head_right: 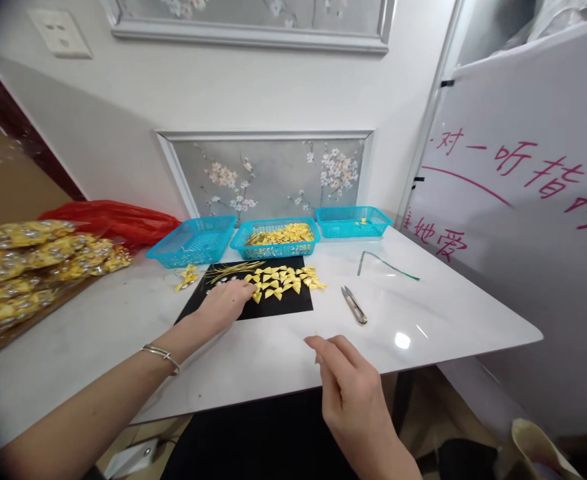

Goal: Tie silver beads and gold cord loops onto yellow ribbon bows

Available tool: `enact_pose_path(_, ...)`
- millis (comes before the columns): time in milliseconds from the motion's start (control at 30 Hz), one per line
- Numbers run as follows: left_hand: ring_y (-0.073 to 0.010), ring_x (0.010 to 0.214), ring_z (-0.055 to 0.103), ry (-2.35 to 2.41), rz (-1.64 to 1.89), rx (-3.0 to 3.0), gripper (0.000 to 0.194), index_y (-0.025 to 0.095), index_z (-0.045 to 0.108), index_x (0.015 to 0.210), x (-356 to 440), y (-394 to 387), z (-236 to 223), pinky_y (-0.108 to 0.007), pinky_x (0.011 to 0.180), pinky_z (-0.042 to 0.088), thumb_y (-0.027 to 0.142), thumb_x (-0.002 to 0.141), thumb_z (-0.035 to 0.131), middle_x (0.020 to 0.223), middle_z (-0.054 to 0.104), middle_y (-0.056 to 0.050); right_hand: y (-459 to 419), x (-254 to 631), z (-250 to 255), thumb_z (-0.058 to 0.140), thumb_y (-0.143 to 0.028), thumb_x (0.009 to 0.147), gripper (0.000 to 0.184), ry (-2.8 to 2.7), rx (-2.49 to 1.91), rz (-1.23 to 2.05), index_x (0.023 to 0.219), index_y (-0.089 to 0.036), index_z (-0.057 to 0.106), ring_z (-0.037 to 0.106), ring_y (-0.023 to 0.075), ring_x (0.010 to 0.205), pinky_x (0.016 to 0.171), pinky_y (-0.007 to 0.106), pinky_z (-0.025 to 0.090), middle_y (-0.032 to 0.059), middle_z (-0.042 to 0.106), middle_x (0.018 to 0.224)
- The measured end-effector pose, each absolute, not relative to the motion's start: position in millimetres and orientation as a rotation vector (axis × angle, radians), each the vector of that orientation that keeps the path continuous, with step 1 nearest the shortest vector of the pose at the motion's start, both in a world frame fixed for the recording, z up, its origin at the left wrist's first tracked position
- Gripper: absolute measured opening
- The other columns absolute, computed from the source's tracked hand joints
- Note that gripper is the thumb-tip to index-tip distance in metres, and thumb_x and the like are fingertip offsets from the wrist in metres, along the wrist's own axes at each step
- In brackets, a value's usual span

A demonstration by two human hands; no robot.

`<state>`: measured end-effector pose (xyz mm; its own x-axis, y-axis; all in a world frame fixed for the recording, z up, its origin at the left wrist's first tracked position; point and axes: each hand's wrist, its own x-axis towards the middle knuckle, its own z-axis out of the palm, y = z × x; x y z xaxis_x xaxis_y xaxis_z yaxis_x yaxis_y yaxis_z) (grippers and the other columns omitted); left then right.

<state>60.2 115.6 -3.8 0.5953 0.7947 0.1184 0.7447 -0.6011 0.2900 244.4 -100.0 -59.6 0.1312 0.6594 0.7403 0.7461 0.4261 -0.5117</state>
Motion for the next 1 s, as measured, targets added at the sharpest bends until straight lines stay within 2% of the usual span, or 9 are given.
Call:
enact_pose_path(133, -0.0264, 0.106, 0.068, 1.28, 0.478, 2.476, 0.032, 0.019, 0.062, 0.126, 61.0, 106.9, 5.9, -0.048, 0.087, 0.058, 0.031, 0.096, 0.065, 0.129, 0.065, -0.01, -101.8, 246.4, -63.3, 0.045, -0.007, 0.098, 0.029, -1.548, -1.272, -0.005, 0.116, -0.018, 0.065, 0.061, 0.0123, 0.068, 0.059, 0.02, 0.049, 0.0028, 0.062, 0.083)
enact_pose_path(233, -0.0241, 0.098, 0.07, 1.233, 0.61, 2.31, 0.025, 0.018, 0.067, 0.116, 51.6, 78.8, 18.2, -0.045, 0.085, 0.059, 0.032, 0.096, 0.064, 0.117, 0.071, -0.008, -99.9, 236.6, -55.0, 0.043, -0.012, 0.1, 0.028, -1.485, -1.253, 0.169, 0.112, -0.019, 0.067, 0.057, 0.012, 0.065, 0.057, 0.021, 0.046, 0.0019, 0.061, 0.08)
enact_pose_path(333, -0.0237, 0.086, 0.072, 1.164, 0.737, 2.083, 0.026, 0.017, 0.069, 0.111, 37.8, 34.3, 22.7, -0.035, 0.074, 0.059, 0.035, 0.094, 0.063, 0.095, 0.078, -0.007, -96.2, 219.0, -39.3, 0.045, -0.02, 0.101, 0.024, -1.386, -1.197, 0.434, 0.104, -0.02, 0.069, 0.055, 0.0124, 0.066, 0.058, 0.022, 0.044, 0.0018, 0.061, 0.08)
enact_pose_path(433, -0.0197, 0.079, 0.069, 1.143, 0.852, 1.885, 0.032, 0.02, 0.069, 0.115, 28.2, -10.7, 18.1, -0.03, 0.071, 0.058, 0.042, 0.092, 0.062, 0.096, 0.078, -0.007, -92.4, 198.7, -24.2, 0.053, -0.031, 0.098, 0.018, -1.281, -1.133, 0.688, 0.094, -0.02, 0.066, 0.05, 0.0115, 0.062, 0.055, 0.023, 0.04, -0.0002, 0.058, 0.076)
enact_pose_path(533, -0.0181, 0.08, 0.066, 1.041, 0.943, 1.491, 0.027, 0.022, 0.075, 0.101, 27.5, -42.3, 13.4, -0.026, 0.075, 0.056, 0.04, 0.081, 0.078, 0.092, 0.077, -0.004, -91.2, 182.0, -15.3, 0.059, -0.035, 0.095, 0.019, -1.255, -1.079, 0.864, 0.085, -0.019, 0.058, 0.044, 0.0098, 0.056, 0.051, 0.022, 0.035, -0.0034, 0.052, 0.068)
enact_pose_path(667, -0.0193, 0.088, 0.065, 0.959, 0.951, 1.236, 0.022, 0.024, 0.08, 0.088, 27.8, -62.5, 15.9, -0.023, 0.081, 0.054, 0.036, 0.072, 0.087, 0.087, 0.077, -0.002, -94.7, 173.1, -10.8, 0.055, -0.03, 0.096, 0.019, -1.306, -1.078, 0.799, 0.082, -0.018, 0.057, 0.046, 0.0102, 0.06, 0.054, 0.022, 0.037, -0.0021, 0.054, 0.071)
enact_pose_path(800, -0.0237, 0.095, 0.068, 0.992, 0.937, 1.181, 0.039, 0.027, 0.081, 0.097, 15.2, -67.5, 21.1, -0.025, 0.086, 0.055, 0.048, 0.065, 0.089, 0.095, 0.078, -0.003, -102.1, 174.3, -5.1, 0.054, -0.028, 0.097, 0.019, -1.382, -1.089, 0.822, 0.079, -0.019, 0.055, 0.043, 0.0094, 0.058, 0.053, 0.021, 0.035, -0.0039, 0.052, 0.067)
enact_pose_path(900, -0.0223, 0.089, 0.069, 1.031, 0.932, 1.263, 0.038, 0.028, 0.081, 0.095, 3.9, -64.0, 21.9, -0.024, 0.079, 0.057, 0.054, 0.068, 0.086, 0.094, 0.078, -0.003, -106.8, 175.2, -0.9, 0.056, -0.023, 0.094, 0.017, -1.454, -1.129, 0.796, 0.077, -0.019, 0.054, 0.041, 0.0087, 0.056, 0.052, 0.022, 0.033, -0.0053, 0.049, 0.065)
enact_pose_path(1000, -0.0171, 0.074, 0.064, 1.006, 0.875, 1.406, 0.022, 0.025, 0.081, 0.085, -0.1, -60.0, 21.4, -0.02, 0.068, 0.054, 0.046, 0.076, 0.082, 0.077, 0.074, -0.001, -108.0, 174.3, -1.3, 0.057, -0.025, 0.095, 0.017, -1.455, -1.146, 0.822, 0.079, -0.019, 0.057, 0.043, 0.0091, 0.059, 0.055, 0.022, 0.034, -0.0044, 0.051, 0.067)
